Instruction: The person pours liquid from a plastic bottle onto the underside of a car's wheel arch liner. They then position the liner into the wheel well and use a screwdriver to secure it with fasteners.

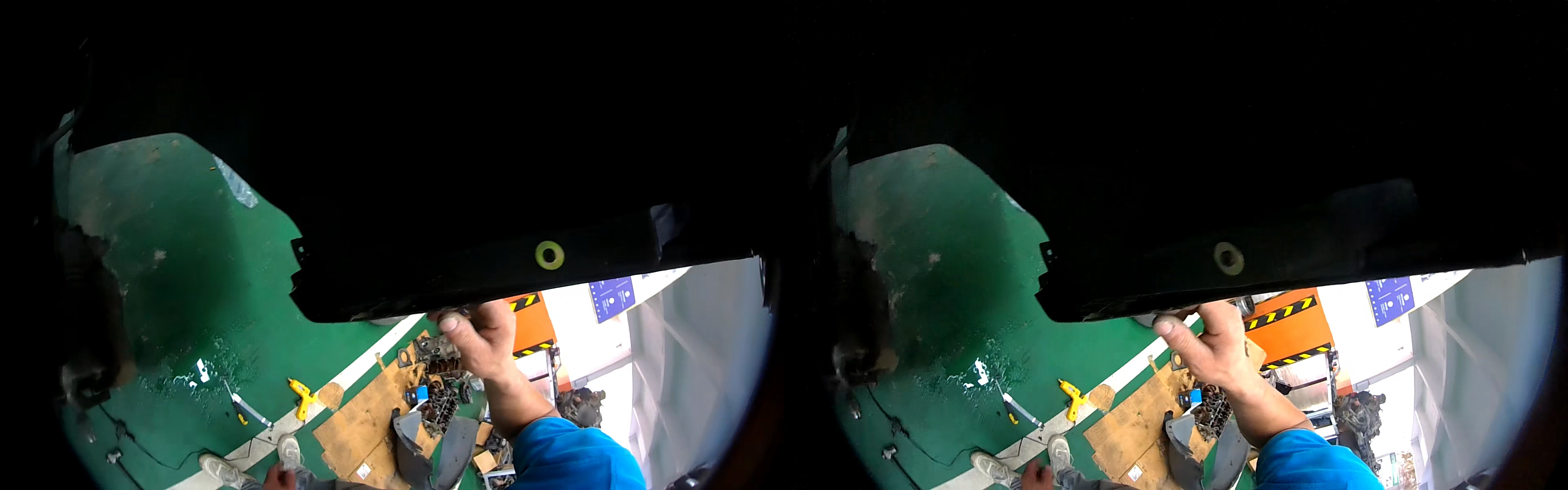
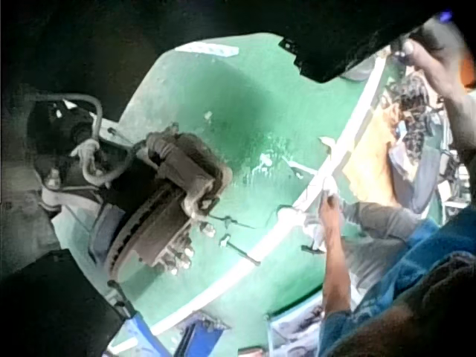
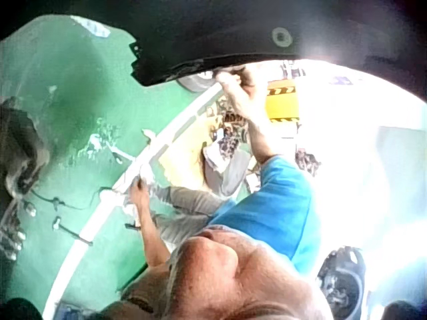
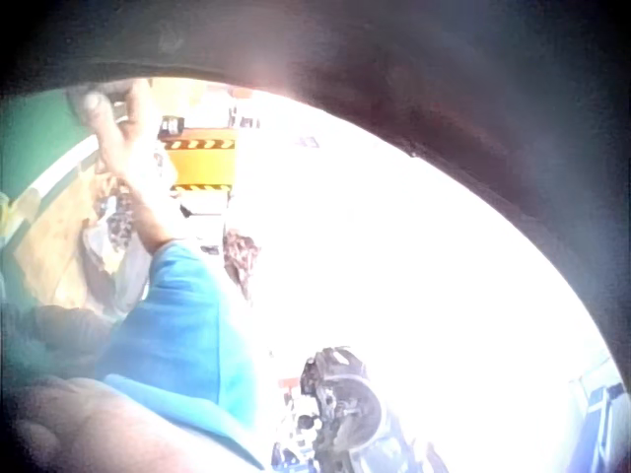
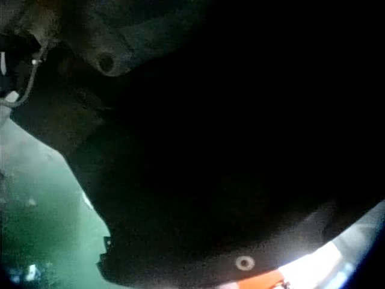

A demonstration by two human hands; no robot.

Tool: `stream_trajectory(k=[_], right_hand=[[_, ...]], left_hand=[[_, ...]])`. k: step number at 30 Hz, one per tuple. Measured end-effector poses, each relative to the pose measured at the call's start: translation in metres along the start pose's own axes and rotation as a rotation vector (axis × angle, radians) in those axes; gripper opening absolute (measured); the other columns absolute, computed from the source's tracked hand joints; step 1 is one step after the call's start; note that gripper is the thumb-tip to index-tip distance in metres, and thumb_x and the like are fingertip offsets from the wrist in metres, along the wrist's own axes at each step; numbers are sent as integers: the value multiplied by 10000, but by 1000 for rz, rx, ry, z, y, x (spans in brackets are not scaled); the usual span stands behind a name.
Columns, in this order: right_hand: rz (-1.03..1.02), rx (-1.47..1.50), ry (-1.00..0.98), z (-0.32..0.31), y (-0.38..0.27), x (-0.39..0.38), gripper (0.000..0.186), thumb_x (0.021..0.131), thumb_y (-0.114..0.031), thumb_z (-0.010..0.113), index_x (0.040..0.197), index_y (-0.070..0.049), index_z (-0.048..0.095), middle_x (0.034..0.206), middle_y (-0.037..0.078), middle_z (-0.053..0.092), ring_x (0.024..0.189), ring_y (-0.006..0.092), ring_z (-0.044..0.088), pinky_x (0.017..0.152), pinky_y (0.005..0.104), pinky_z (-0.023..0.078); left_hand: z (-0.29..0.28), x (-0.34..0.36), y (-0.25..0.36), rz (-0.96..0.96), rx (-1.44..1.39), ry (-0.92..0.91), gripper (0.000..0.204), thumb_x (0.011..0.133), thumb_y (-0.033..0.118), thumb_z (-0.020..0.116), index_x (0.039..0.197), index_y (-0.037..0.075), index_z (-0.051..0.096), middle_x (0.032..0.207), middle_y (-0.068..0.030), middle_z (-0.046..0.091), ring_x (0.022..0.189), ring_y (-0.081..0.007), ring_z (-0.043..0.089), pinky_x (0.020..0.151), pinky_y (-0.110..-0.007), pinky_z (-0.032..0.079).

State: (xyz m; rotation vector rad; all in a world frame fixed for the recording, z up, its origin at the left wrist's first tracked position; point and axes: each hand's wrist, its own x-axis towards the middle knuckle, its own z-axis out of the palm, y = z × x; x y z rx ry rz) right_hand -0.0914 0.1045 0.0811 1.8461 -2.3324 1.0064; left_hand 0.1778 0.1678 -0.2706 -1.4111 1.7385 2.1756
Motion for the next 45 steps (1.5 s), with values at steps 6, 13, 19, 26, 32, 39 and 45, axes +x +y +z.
stream_trajectory(k=[6, 13, 19, 26, 32, 39, 45], right_hand=[[43, 63, 74, 9, 1, -2, 159, 890, -114, 693, 986, 8, 658, 850, 72, 684, 770, 143, 629, 708, 270, 494], [23, 83, 111, 14, 12, -7, 167, 869, -72, 700, 997, 24, 651, 880, 74, 687, 782, 131, 621, 725, 259, 486], [-26, 125, 136, 21, 23, -7, 200, 851, -54, 720, 1016, 30, 645, 942, 89, 677, 835, 146, 632, 752, 263, 495], [-58, 130, 132, 19, 26, -7, 238, 852, -96, 737, 1024, 29, 631, 947, 86, 659, 836, 152, 625, 755, 261, 494], [-70, 105, 149, 19, 26, -6, 215, 851, -103, 734, 993, 25, 637, 918, 78, 665, 812, 137, 620, 716, 249, 484], [-34, 108, 163, 21, 22, -6, 200, 833, -79, 740, 985, 18, 654, 845, 68, 689, 732, 121, 625, 660, 235, 479], [-143, 104, 172, 24, 20, 3, 168, 830, -64, 741, 960, 13, 668, 825, 69, 694, 714, 132, 632, 655, 239, 482]], left_hand=[[-12, 33, 96, 521, -326, 320, 319, 840, 38, 643, 1153, -20, 616, 908, -151, 656, 824, -284, 655, 759, -376, 520], [-62, 30, 261, 1081, -436, 522, 230, 845, 35, 658, 1071, -12, 662, 903, -152, 657, 820, -269, 656, 742, -353, 519], [-57, 28, 284, 945, -446, 194, 287, 907, 131, 642, 1155, -12, 657, 656, -73, 631, 618, -131, 625, 608, -279, 492], [-55, 22, 302, 874, -293, -89, 407, 972, 171, 552, 1298, -70, 519, 582, -71, 599, 527, -135, 594, 545, -292, 477], [-55, 21, 300, 915, -350, -116, 410, 972, 161, 546, 1315, -58, 501, 596, -78, 614, 537, -154, 614, 553, -292, 483], [-48, 12, 307, 1000, -231, -22, 473, 945, 145, 568, 1352, -65, 450, 600, -112, 601, 546, -210, 639, 560, -317, 494], [-54, 9, 324, 827, -284, -255, 527, 974, 189, 528, 1372, -121, 379, 640, -132, 631, 579, -203, 640, 597, -312, 512]])
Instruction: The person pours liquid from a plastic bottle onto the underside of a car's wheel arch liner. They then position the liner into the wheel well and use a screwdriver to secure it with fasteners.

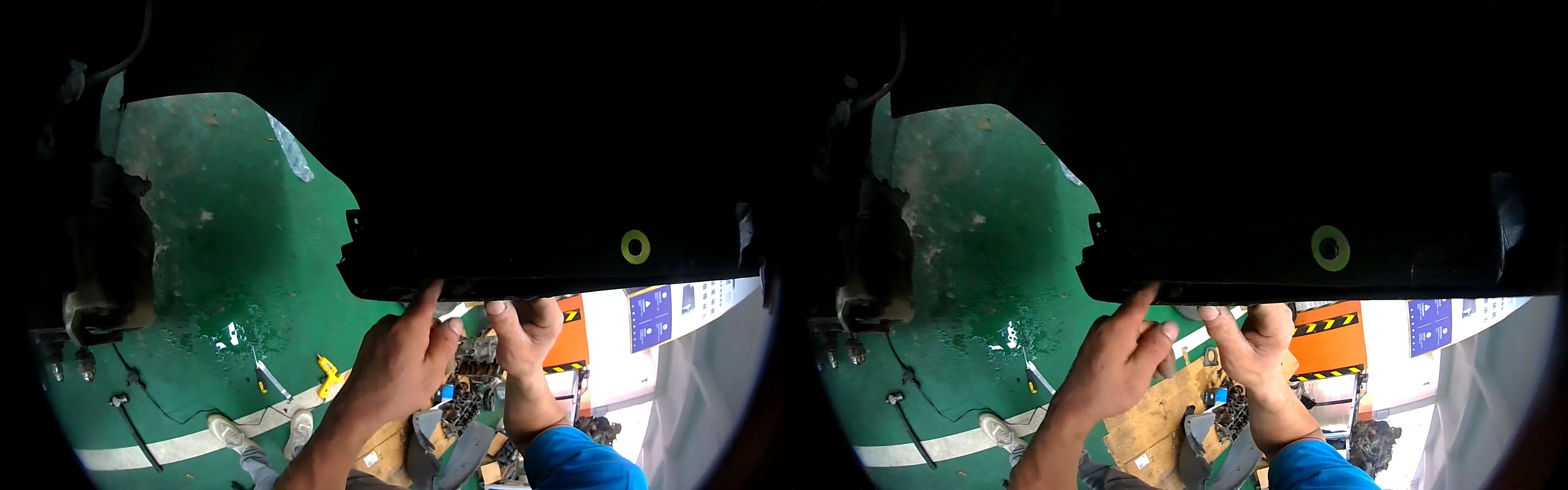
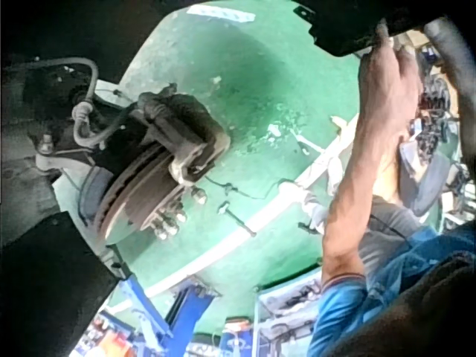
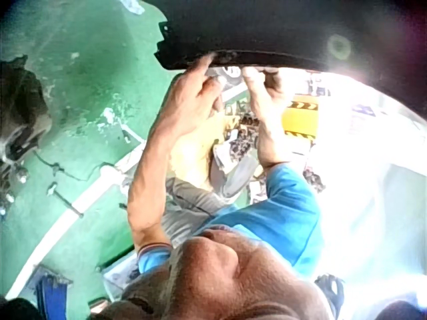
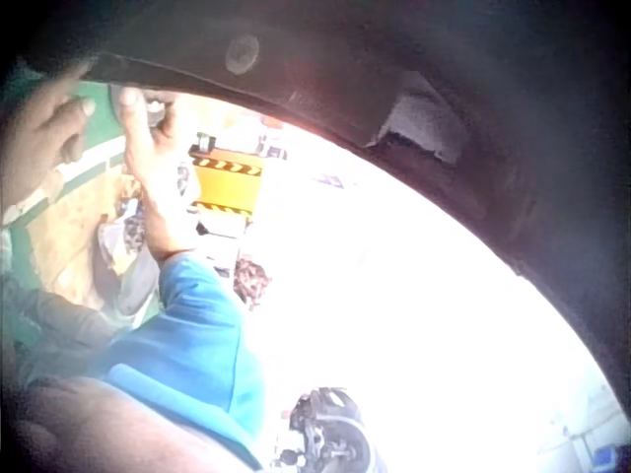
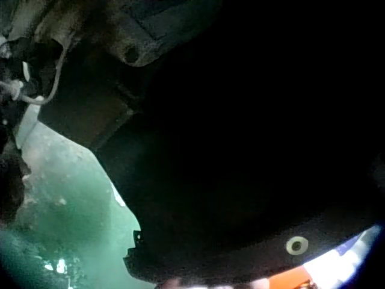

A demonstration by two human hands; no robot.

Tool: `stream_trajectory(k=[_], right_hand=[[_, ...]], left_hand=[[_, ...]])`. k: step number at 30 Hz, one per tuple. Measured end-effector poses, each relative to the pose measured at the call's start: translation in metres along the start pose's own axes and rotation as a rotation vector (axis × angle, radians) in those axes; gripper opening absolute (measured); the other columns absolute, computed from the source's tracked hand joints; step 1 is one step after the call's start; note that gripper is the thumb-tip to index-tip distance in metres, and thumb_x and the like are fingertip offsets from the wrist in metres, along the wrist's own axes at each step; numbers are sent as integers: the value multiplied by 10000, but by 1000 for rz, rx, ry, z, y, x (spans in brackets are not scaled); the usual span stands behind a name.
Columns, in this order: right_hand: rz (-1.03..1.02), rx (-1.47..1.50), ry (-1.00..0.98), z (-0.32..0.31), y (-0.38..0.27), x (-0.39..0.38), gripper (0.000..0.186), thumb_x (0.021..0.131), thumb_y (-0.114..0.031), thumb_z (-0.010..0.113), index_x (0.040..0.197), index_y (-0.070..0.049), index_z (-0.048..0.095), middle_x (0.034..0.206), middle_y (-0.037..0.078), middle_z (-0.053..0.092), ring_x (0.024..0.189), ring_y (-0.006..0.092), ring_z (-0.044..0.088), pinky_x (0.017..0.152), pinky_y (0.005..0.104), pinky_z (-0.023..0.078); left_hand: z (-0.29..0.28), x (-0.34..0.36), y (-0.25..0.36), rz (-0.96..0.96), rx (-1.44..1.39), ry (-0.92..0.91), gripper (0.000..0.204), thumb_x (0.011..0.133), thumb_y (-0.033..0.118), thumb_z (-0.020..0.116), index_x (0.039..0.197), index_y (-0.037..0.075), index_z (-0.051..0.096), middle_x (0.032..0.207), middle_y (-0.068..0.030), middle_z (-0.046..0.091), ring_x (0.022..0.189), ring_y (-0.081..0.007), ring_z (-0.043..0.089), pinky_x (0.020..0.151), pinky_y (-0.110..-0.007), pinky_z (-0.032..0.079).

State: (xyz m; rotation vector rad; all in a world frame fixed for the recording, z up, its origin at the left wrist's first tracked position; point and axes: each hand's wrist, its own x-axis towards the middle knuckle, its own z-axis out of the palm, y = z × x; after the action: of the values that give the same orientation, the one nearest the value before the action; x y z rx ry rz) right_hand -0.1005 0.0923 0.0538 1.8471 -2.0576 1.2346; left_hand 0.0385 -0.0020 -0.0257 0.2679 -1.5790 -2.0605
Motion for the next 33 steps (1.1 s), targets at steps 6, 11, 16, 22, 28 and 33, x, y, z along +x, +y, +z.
stream_trajectory(k=[6, 11, 16, 22, 28, 33], right_hand=[[13, -1, -19, -2, -3, 3, 159, 828, -73, 748, 947, 3, 676, 810, 63, 690, 703, 126, 632, 631, 240, 479], [18, 14, -11, 0, -4, 3, 157, 826, -81, 752, 938, 0, 678, 795, 59, 685, 677, 125, 627, 613, 235, 472], [17, 14, -8, 0, -3, 2, 147, 824, -77, 749, 930, -2, 680, 779, 56, 682, 661, 119, 623, 602, 229, 466], [42, 36, -9, 0, -8, 4, 127, 822, -57, 744, 918, -3, 682, 776, 58, 683, 660, 113, 623, 604, 229, 467], [58, 46, -5, 1, -8, 3, 123, 820, -45, 746, 918, -6, 683, 789, 58, 686, 680, 121, 628, 627, 233, 474], [59, 46, -17, 0, -7, 3, 128, 822, -49, 750, 921, -4, 683, 805, 61, 687, 690, 124, 627, 633, 236, 475]], left_hand=[[-1, 3, 9, -66, -36, 9, 454, 984, 172, 504, 1335, -105, 425, 660, -119, 644, 605, -162, 630, 610, -303, 517], [11, 1, 3, 0, -225, 187, 316, 988, 144, 490, 1226, -58, 539, 688, -103, 648, 609, -150, 631, 597, -287, 528], [27, 3, 3, -28, -668, 367, 205, 957, 112, 531, 1100, -11, 611, 695, -85, 641, 594, -149, 623, 571, -282, 534], [26, 8, 11, -185, -915, 397, 118, 898, 130, 605, 916, 16, 633, 662, -67, 612, 548, -141, 573, 531, -274, 473], [24, 13, 10, -237, -1002, 412, 108, 860, 122, 644, 788, 57, 596, 559, -8, 480, 474, -117, 424, 479, -281, 332], [29, 11, 14, -233, -1031, 453, 86, 855, 99, 656, 796, 72, 601, 532, 17, 427, 461, -96, 378, 475, -270, 309]])
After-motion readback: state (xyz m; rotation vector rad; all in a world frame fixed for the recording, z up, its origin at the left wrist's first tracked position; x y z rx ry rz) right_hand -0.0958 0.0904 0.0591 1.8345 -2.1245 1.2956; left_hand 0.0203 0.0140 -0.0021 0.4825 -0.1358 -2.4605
